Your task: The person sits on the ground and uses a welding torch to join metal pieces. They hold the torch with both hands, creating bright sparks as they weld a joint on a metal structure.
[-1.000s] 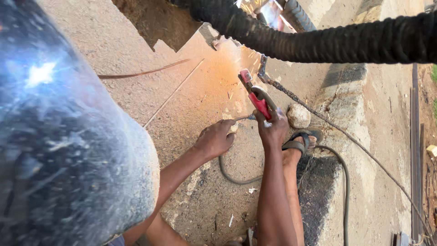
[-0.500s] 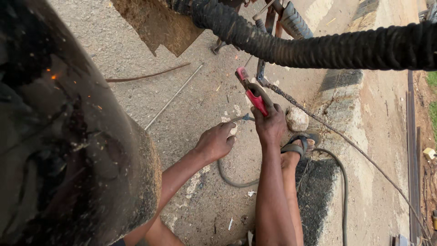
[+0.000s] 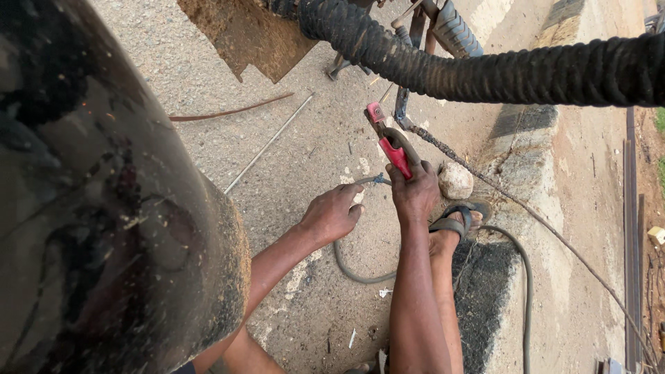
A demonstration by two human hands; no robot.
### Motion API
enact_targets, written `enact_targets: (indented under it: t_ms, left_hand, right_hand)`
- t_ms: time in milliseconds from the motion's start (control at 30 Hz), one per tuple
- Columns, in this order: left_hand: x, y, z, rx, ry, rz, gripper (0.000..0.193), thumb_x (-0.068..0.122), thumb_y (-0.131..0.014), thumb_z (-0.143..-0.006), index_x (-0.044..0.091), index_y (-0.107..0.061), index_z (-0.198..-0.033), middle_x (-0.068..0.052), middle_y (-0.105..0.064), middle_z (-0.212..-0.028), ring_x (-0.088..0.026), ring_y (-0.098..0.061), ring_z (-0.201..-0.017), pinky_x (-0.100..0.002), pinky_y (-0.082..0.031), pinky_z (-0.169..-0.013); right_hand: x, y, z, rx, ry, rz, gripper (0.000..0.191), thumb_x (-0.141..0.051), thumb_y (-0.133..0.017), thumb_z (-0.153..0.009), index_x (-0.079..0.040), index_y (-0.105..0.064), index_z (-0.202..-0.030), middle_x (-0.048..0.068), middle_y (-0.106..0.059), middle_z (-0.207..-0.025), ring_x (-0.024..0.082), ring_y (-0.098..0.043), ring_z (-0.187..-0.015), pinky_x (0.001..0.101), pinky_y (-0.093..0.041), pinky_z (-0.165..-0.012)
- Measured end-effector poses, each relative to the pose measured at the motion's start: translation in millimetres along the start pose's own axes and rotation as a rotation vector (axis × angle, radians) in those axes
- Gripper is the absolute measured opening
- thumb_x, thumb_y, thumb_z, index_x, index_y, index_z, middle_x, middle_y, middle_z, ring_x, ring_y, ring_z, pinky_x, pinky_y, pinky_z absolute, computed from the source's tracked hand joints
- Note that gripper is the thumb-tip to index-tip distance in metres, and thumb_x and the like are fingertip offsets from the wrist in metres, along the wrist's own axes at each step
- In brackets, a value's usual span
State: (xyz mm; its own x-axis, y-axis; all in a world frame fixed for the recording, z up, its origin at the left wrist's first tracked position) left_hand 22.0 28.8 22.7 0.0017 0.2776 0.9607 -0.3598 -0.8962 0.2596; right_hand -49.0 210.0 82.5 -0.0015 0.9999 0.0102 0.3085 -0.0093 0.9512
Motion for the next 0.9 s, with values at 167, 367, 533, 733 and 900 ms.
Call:
enact_targets:
  t_ms: [167, 367, 533, 733, 900]
  left_hand:
    - [4.2, 4.5, 0.3, -0.121, 0.128, 0.064, 0.053, 0.024, -0.054, -0.100, 0.004, -0.041, -0.148, -0.017, -0.062, -0.128, -0.024, -0.069, -0.076, -0.043, -0.063, -0.074]
    - [7.0, 7.1, -1.0, -0.135, 0.127, 0.058, 0.055, 0.024, -0.054, -0.101, 0.001, -0.041, -0.149, -0.018, -0.069, -0.120, -0.024, -0.066, -0.070, -0.043, -0.062, -0.072]
    - [4.8, 3.5, 0.9, 0.099, -0.105, 0.067, 0.050, 0.020, -0.063, -0.096, -0.004, -0.052, -0.138, -0.026, -0.062, -0.132, -0.035, -0.069, -0.105, -0.049, -0.053, -0.097]
    - [-4.0, -3.7, -0.7, 0.117, -0.071, 0.074, 0.047, 0.022, -0.064, -0.093, 0.000, -0.057, -0.134, -0.024, -0.064, -0.133, -0.040, -0.066, -0.116, -0.049, -0.051, -0.102]
    - [-5.7, -2.9, -2.7, 0.066, -0.041, 0.033, 0.049, 0.022, -0.063, -0.094, 0.001, -0.053, -0.137, -0.023, -0.064, -0.131, -0.038, -0.067, -0.116, -0.049, -0.050, -0.103]
  right_hand:
    - [0.5, -5.1, -3.4, -0.105, -0.235, -0.167, 0.046, -0.044, -0.084, -0.081, -0.013, -0.075, -0.115, 0.005, -0.069, -0.095, 0.023, -0.068, -0.086, 0.0400, -0.053, -0.077]
    - [2.8, 5.8, -11.8, -0.170, -0.600, -1.208, 0.050, -0.018, -0.076, -0.082, -0.010, -0.068, -0.130, 0.010, -0.072, -0.089, 0.015, -0.060, -0.063, 0.0306, -0.050, -0.056]
    - [15.0, 21.8, -12.5, -0.124, -0.545, -1.277, 0.049, -0.019, -0.076, -0.088, -0.008, -0.065, -0.134, 0.011, -0.071, -0.091, 0.015, -0.060, -0.063, 0.0296, -0.051, -0.058]
    - [8.2, 9.5, 10.5, -0.027, -0.045, -0.628, 0.056, -0.031, -0.085, -0.086, -0.005, -0.070, -0.133, 0.011, -0.074, -0.115, 0.022, -0.071, -0.096, 0.0359, -0.058, -0.082]
    - [-5.7, 2.9, 2.8, -0.042, -0.055, -0.267, 0.043, -0.038, -0.087, -0.085, -0.004, -0.078, -0.111, 0.012, -0.071, -0.105, 0.029, -0.069, -0.091, 0.0433, -0.053, -0.083]
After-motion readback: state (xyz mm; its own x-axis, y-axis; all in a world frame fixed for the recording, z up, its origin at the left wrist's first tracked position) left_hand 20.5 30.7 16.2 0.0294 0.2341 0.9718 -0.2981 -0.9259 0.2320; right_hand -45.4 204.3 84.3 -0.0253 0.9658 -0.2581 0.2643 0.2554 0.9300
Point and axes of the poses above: each hand's wrist, its own z-axis away from the middle knuckle, its own y-axis out of the back of the hand, x = y × z, the point moved 1 cm from there along -z, towards the middle knuckle
